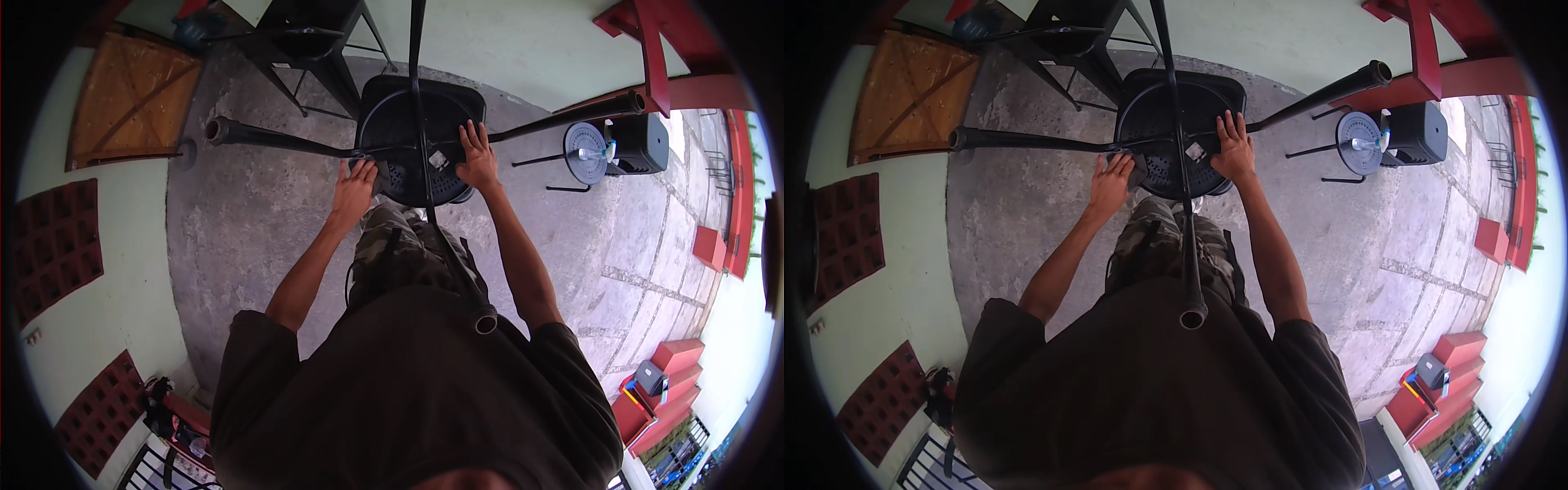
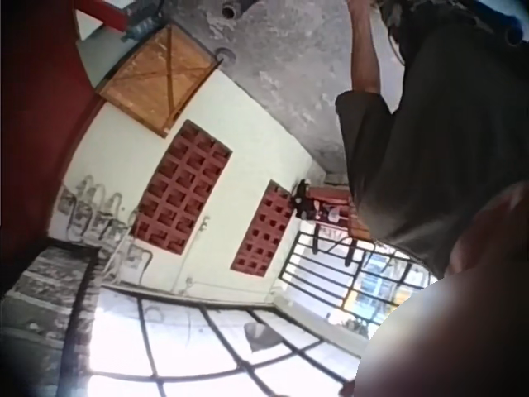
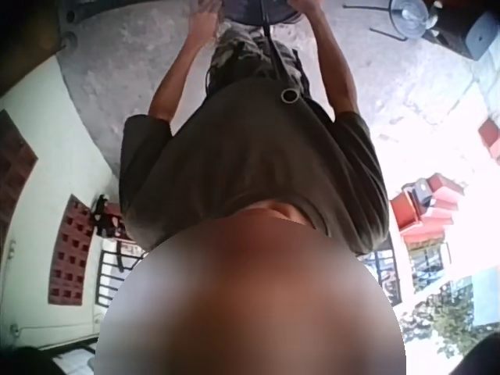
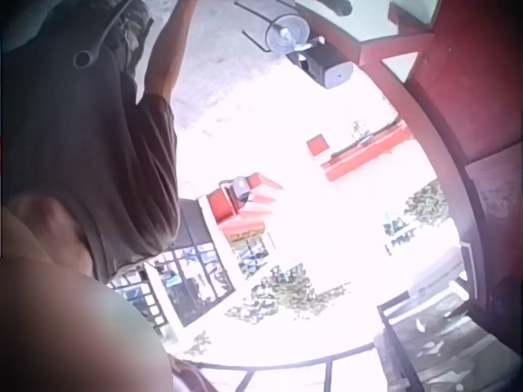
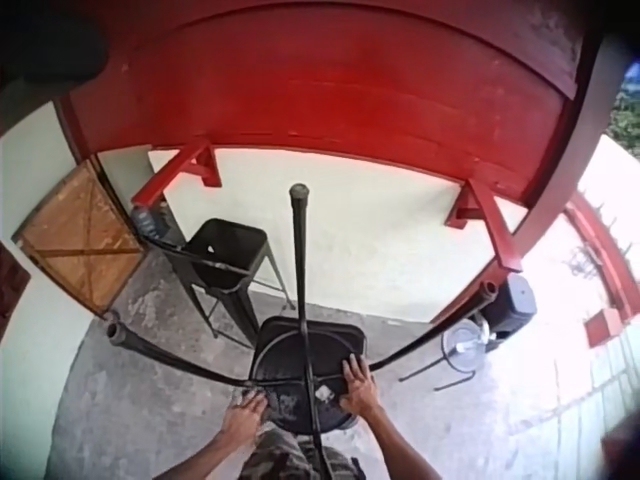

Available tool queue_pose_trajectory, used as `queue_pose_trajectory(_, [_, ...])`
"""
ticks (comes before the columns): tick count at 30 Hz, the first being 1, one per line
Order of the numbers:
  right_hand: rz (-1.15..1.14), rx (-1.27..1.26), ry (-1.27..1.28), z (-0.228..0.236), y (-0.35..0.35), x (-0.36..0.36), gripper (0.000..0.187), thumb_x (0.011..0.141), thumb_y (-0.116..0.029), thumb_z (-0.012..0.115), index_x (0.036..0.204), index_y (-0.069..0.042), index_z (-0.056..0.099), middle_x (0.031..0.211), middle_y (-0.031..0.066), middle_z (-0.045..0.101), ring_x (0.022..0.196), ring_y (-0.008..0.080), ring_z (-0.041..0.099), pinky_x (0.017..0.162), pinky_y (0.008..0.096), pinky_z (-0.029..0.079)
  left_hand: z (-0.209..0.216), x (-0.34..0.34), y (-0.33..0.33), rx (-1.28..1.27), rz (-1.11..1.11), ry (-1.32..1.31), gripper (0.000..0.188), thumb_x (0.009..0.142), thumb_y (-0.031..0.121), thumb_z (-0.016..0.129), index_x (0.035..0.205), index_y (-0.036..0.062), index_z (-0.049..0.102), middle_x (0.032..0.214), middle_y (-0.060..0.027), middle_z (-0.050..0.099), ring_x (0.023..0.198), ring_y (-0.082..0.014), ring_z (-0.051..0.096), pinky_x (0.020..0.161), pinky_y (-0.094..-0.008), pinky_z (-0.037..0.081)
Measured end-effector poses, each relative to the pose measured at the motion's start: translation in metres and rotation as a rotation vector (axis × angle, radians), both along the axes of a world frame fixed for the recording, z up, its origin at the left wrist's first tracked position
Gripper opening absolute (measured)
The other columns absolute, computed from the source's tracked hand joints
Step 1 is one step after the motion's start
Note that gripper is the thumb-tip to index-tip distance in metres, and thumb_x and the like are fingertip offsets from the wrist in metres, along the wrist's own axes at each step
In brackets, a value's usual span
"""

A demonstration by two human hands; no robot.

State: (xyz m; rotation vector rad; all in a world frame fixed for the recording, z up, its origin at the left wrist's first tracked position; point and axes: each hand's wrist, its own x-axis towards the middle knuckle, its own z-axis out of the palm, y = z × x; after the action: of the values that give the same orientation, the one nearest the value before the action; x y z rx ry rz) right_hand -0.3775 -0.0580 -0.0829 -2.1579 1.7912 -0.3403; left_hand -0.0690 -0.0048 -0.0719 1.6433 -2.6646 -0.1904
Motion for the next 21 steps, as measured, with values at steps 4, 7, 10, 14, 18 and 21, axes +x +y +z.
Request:
queue_pose_trajectory(4, [-0.02,-0.043,-0.055,-0.005,0.002,-0.005,0.095,0.058,-0.019,0.067,0.146,-0.014,0.032,0.156,0.0078,0.021,0.145,0.0327,0.014,0.101,0.0545,0.039,0.001,-0.054,0.033,-0.06,0.107,-0.046,0.057,0.068,0.009,0.065,0.123,0.0003,0.053,0.133,-0.0143,0.052,0.128,-0.0282,0.043,0.111,-0.0501,0.022])
queue_pose_trajectory(7, [-0.022,-0.013,0.005,0.004,0.001,-0.001,0.093,0.059,-0.015,0.066,0.145,-0.01,0.032,0.155,0.0115,0.022,0.144,0.0361,0.015,0.104,0.0474,0.039,-0.008,-0.082,0.063,-0.112,-0.024,0.007,0.048,0.073,0.014,0.059,0.119,-0.0012,0.056,0.129,-0.0171,0.054,0.126,-0.0324,0.043,0.108,-0.0494,0.025])
queue_pose_trajectory(10, [-0.035,0.027,-0.003,0.006,0.005,0.001,0.093,0.059,-0.015,0.066,0.145,-0.01,0.032,0.155,0.0114,0.022,0.144,0.036,0.015,0.104,0.0472,0.039,0.018,-0.084,0.049,0.12,-0.054,0.208,0.042,0.072,0.013,0.059,0.112,0.0023,0.063,0.115,-0.0192,0.063,0.113,-0.0341,0.055,0.096,-0.0462,0.039])
queue_pose_trajectory(14, [-0.032,0.015,0.008,0.007,0.003,0.004,0.093,0.059,-0.015,0.066,0.145,-0.01,0.032,0.155,0.0112,0.021,0.144,0.0357,0.014,0.104,0.0471,0.04,0.027,-0.047,-0.005,0.421,0.22,0.841,0.033,0.072,0.002,0.051,0.101,0.0051,0.067,0.091,-0.0203,0.066,0.087,-0.0406,0.062,0.075,-0.0459,0.049])
queue_pose_trajectory(18, [-0.042,-0.037,-0.017,-0.003,0.004,0.001,0.097,0.056,-0.02,0.068,0.145,-0.01,0.032,0.155,0.0107,0.021,0.144,0.0355,0.015,0.098,0.0508,0.041,0.029,-0.041,-0.072,0.194,0.397,0.863,0.037,0.073,0.001,0.053,0.108,0.0056,0.064,0.096,-0.0227,0.065,0.094,-0.041,0.06,0.078,-0.0454,0.048])
queue_pose_trajectory(21, [-0.079,0.001,0.013,-0.005,0.007,-0.008,0.097,0.056,-0.02,0.068,0.145,-0.01,0.032,0.155,0.0105,0.021,0.144,0.0352,0.015,0.099,0.0508,0.041,0.047,-0.066,-0.111,0.112,0.305,0.577,0.04,0.076,0.004,0.056,0.116,0.0031,0.06,0.109,-0.0202,0.064,0.103,-0.0396,0.058,0.088,-0.046,0.046])
